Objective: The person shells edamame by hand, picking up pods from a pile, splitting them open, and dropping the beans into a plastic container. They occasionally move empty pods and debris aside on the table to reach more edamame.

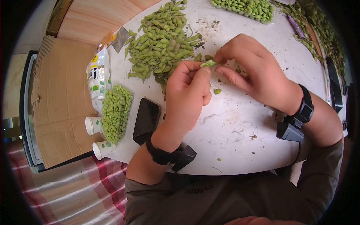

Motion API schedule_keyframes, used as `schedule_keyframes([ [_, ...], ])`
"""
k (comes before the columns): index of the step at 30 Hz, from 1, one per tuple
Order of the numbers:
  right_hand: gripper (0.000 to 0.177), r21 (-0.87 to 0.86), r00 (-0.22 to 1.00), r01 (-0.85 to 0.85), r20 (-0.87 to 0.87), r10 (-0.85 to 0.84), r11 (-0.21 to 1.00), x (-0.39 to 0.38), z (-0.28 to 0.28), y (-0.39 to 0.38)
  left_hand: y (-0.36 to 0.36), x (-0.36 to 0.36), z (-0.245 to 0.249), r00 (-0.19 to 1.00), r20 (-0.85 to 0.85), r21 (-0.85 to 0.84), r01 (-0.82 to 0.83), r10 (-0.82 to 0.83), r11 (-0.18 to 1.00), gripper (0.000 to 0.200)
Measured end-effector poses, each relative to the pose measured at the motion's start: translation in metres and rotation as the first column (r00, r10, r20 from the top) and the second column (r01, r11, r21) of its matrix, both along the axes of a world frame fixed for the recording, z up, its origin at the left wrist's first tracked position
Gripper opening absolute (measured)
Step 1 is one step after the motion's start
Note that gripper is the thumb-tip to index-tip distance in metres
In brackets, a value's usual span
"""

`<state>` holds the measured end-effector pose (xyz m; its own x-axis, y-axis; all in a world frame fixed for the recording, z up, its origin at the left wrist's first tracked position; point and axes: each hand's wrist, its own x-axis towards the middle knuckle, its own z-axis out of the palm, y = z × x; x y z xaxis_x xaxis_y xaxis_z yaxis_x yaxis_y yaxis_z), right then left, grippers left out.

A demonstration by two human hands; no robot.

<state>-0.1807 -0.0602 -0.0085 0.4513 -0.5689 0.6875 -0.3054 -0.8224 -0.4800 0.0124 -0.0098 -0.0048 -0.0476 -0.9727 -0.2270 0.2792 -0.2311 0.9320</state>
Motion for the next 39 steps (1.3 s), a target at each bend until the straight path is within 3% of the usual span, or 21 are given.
schedule_keyframes([
  [2,0.019,0.133,0.999,-0.027,0.025,0.024,0.991,0.001,-0.006,0.003,0.001,-0.001,-0.005,0.999,0.029,-0.024,0.024,-0.023,0.999,0.002],
  [3,0.019,0.133,0.999,-0.027,0.026,0.024,0.991,0.0,-0.003,0.004,0.001,-0.001,-0.009,0.987,0.159,-0.148,0.037,-0.013,0.988,0.002],
  [5,0.023,0.606,0.995,-0.09,0.029,0.091,0.79,-0.003,0.006,0.006,0.002,-0.001,-0.011,0.959,0.284,-0.268,0.064,0.015,0.961,0.003],
  [6,0.023,0.606,0.995,-0.091,0.03,0.092,0.79,-0.002,0.001,0.004,0.003,-0.001,-0.009,0.948,0.318,-0.285,0.088,0.008,0.954,0.003],
  [8,0.021,0.74,0.905,-0.42,0.385,0.182,0.525,-0.001,-0.014,-0.004,0.003,0.001,-0.007,0.936,0.352,-0.302,0.111,0.003,0.947,0.004],
  [9,0.021,0.74,0.905,-0.42,0.384,0.183,0.524,-0.002,-0.012,-0.007,0.002,0.005,-0.007,0.958,0.284,-0.264,0.12,-0.042,0.957,0.006],
  [11,0.015,0.809,0.877,-0.48,0.455,0.156,0.339,-0.005,-0.008,-0.01,0.002,0.006,-0.008,0.974,0.212,-0.227,0.132,-0.083,0.965,0.009],
  [12,0.015,0.809,0.877,-0.48,0.454,0.157,0.339,-0.005,-0.01,-0.01,0.003,0.003,-0.009,0.977,0.192,-0.229,0.132,-0.088,0.964,0.01],
  [14,0.021,0.793,0.874,-0.408,0.483,-0.058,0.453,-0.004,-0.013,-0.014,0.003,0.002,-0.01,0.982,0.169,-0.242,0.128,-0.088,0.962,0.011],
  [16,0.02,0.794,0.902,-0.321,0.423,-0.09,0.516,-0.006,-0.008,-0.014,0.004,0.003,-0.013,0.767,0.639,-0.333,0.347,-0.061,0.877,0.009],
  [18,0.017,0.703,0.871,-0.273,0.471,-0.142,0.657,-0.004,-0.005,-0.011,0.005,0.002,-0.008,0.711,0.699,-0.348,0.422,-0.069,0.837,0.012],
  [19,0.017,0.701,0.871,-0.275,0.472,-0.139,0.658,-0.002,-0.005,-0.009,0.008,-0.001,0.0,0.824,0.531,-0.199,0.349,-0.198,0.916,0.013],
  [21,0.014,0.521,0.881,-0.225,0.469,-0.056,0.823,0.001,-0.007,-0.002,0.006,-0.003,0.017,0.95,0.044,0.128,0.302,-0.309,0.945,0.024],
  [22,0.014,0.52,0.881,-0.227,0.47,-0.054,0.823,0.0,-0.004,-0.001,0.002,0.001,0.017,0.951,0.045,0.127,0.3,-0.307,0.946,0.024],
  [24,0.017,0.114,0.976,-0.21,-0.031,0.215,0.971,-0.002,0.005,0.001,-0.007,0.01,0.016,0.852,-0.494,0.302,0.359,-0.177,0.883,0.023],
  [30,0.018,0.354,0.998,-0.048,0.05,0.032,0.934,0.007,0.012,-0.022,-0.011,0.02,-0.001,0.777,-0.617,0.249,0.341,-0.123,0.906,0.024],
  [32,0.017,0.248,0.977,0.085,-0.211,-0.032,0.965,0.016,0.011,-0.036,-0.008,0.016,0.003,0.867,-0.497,0.251,0.173,-0.027,0.952,0.022],
  [33,0.017,0.121,0.966,0.026,-0.257,0.006,0.992,0.02,0.0,-0.051,-0.007,0.013,0.004,0.893,-0.448,0.24,0.078,0.039,0.968,0.024],
  [34,0.017,0.118,0.967,0.029,-0.256,0.002,0.993,0.029,-0.002,-0.057,-0.008,0.011,0.004,0.894,-0.447,0.238,0.081,0.035,0.968,0.024],
  [37,0.017,-0.149,0.921,0.105,-0.359,-0.153,0.983,0.061,-0.013,-0.078,-0.01,0.011,0.005,0.918,-0.383,0.201,-0.027,0.104,0.979,0.026],
  [39,0.017,-0.135,0.925,0.104,-0.351,-0.146,0.985,0.072,-0.022,-0.086,-0.007,0.016,0.003,0.9,-0.429,0.125,-0.025,0.076,0.992,0.029],
])
